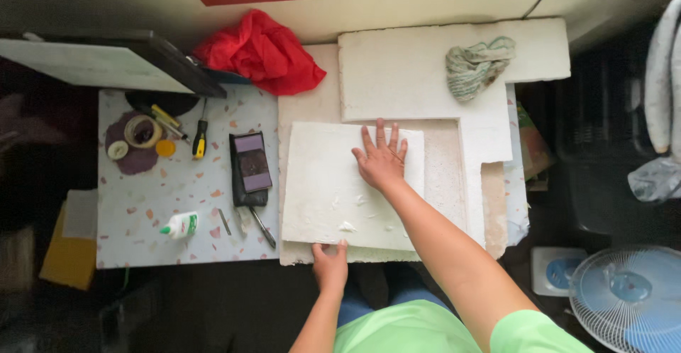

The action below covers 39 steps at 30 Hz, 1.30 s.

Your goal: The person smooths a white substance on a rectangular board with their hands, then flips the board over to reveal a sketched design. They continue to press and smooth the surface of the board.

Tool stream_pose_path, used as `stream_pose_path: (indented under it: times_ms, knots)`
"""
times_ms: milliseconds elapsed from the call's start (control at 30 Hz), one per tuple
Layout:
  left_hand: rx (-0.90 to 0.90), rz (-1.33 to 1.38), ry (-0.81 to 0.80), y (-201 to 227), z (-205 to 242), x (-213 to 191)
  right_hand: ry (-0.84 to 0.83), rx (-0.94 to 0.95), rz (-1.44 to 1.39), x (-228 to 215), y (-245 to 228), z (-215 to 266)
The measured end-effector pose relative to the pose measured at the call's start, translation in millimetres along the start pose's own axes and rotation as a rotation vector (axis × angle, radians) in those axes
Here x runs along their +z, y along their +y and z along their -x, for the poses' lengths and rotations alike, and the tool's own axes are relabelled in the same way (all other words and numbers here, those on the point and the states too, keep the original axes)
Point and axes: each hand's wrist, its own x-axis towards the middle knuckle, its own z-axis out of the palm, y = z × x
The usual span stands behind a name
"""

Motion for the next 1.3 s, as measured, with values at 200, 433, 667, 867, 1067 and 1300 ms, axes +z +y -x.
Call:
stream_pose_path:
  times_ms: [200,433,667,867,1067,1300]
  knots:
    - [0.023,0.06,-0.015,-10,-12,6,0.136,0.145,-0.015,15,44,-4]
    - [-0.044,0.05,-0.158,23,13,-28,0.176,0.302,-0.085,16,62,27]
    - [-0.004,0.04,-0.151,21,9,-29,0.002,0.215,-0.106,15,-5,68]
    - [-0.011,0.03,-0.155,29,13,-34,0.039,0.101,-0.082,33,24,68]
    - [-0.034,0.07,-0.162,32,15,-36,0.039,0.125,-0.069,20,47,69]
    - [-0.1,0.038,-0.188,49,31,-49,0.078,0.181,-0.105,9,84,68]
